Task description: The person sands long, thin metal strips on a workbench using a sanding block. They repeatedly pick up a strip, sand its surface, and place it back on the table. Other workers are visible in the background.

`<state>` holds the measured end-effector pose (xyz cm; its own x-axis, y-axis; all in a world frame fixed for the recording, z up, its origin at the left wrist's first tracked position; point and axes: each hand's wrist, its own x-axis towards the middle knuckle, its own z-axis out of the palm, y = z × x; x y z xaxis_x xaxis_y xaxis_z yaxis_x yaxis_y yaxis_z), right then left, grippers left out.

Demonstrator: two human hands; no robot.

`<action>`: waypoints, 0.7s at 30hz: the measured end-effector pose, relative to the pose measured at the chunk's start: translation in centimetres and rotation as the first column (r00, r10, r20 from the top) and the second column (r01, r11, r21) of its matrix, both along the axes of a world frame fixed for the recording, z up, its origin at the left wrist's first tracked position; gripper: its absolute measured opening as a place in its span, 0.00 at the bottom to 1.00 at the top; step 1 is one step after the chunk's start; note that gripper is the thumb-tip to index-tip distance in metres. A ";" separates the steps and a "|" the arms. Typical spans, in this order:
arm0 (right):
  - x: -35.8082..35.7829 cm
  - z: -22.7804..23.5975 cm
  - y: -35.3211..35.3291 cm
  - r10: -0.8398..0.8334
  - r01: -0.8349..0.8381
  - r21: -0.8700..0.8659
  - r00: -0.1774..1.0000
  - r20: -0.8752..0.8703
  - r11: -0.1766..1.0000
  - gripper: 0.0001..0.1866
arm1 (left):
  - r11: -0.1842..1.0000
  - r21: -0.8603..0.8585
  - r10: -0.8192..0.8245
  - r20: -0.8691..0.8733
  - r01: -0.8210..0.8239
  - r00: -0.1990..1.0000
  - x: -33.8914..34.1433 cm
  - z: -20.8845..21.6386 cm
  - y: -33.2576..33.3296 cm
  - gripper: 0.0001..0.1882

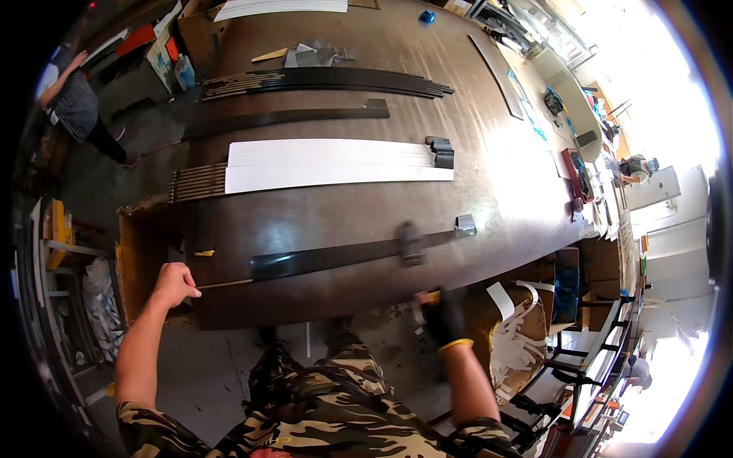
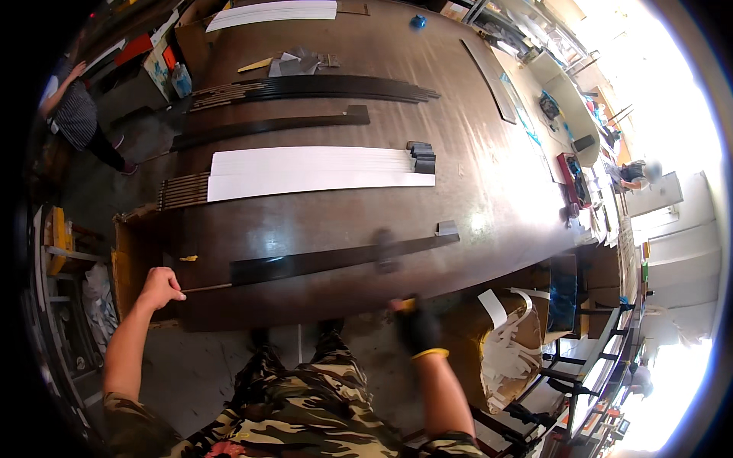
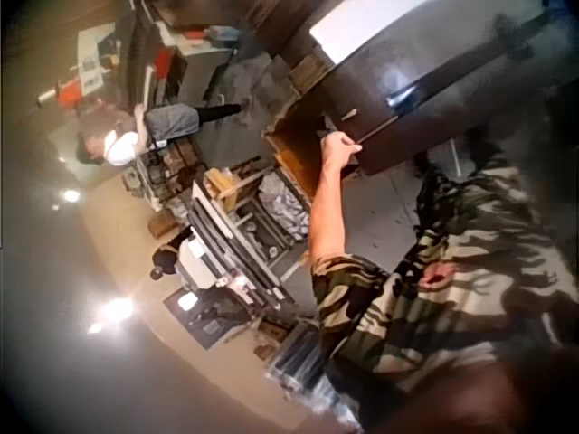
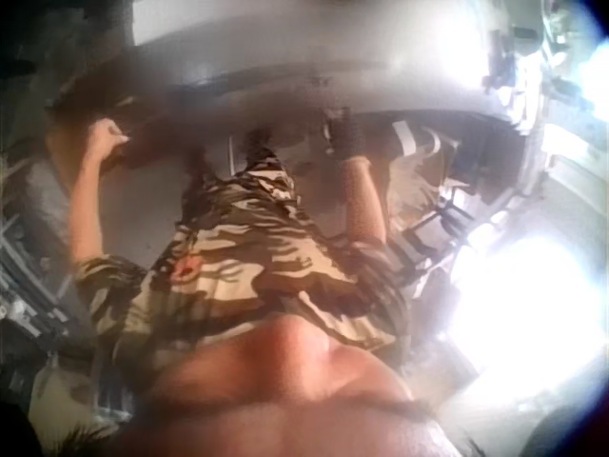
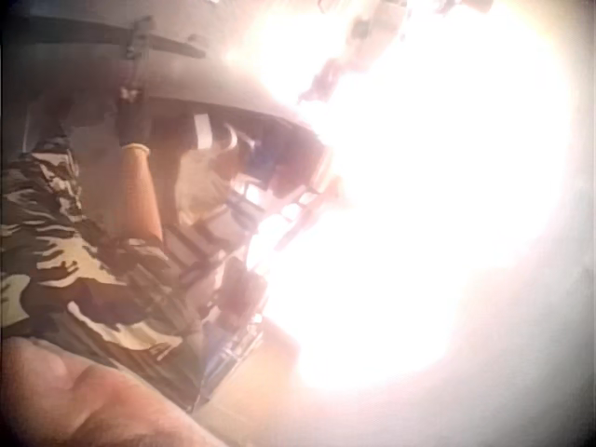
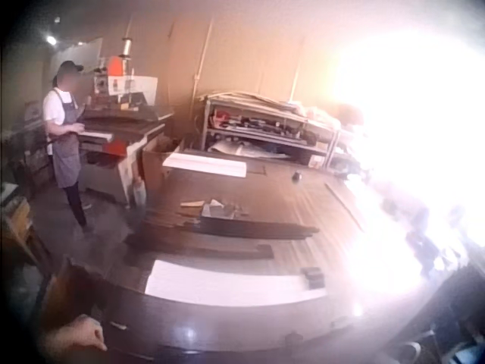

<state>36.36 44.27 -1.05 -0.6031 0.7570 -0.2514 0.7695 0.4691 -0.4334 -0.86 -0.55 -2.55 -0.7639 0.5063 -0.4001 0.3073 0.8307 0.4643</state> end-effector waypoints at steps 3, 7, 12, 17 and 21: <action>2.8 0.3 12.9 -0.190 0.180 -0.100 0.977 -0.102 0.979 0.22 | 0.994 -0.099 0.038 -0.009 -0.039 0.999 0.2 0.5 0.2 0.16; 7.4 -3.0 27.6 -0.433 0.444 -0.147 0.895 0.101 0.884 0.29 | 0.984 -0.176 0.018 -0.042 -0.025 0.999 0.0 1.1 2.0 0.15; 0.1 -0.1 24.0 0.053 -0.072 0.624 0.997 0.050 0.778 0.41 | 0.987 -0.145 0.057 -0.109 -0.073 0.992 1.4 1.6 1.7 0.13; -5.1 -5.0 11.8 0.393 -0.309 0.535 0.918 -0.046 0.786 0.51 | 0.941 -0.087 -0.331 -0.455 0.328 0.827 3.0 0.7 0.4 0.05; -8.9 -4.9 -0.3 0.527 -0.432 0.423 0.839 -0.136 0.796 0.52 | 0.936 -0.100 -0.337 -0.526 0.337 0.781 3.5 -1.1 -0.6 0.03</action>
<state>27.45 44.00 -5.95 -0.9161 0.3596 0.1772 0.2993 0.9077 -0.2942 2.64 -1.18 -3.62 -0.6364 0.7712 0.0135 0.7641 0.6280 0.1476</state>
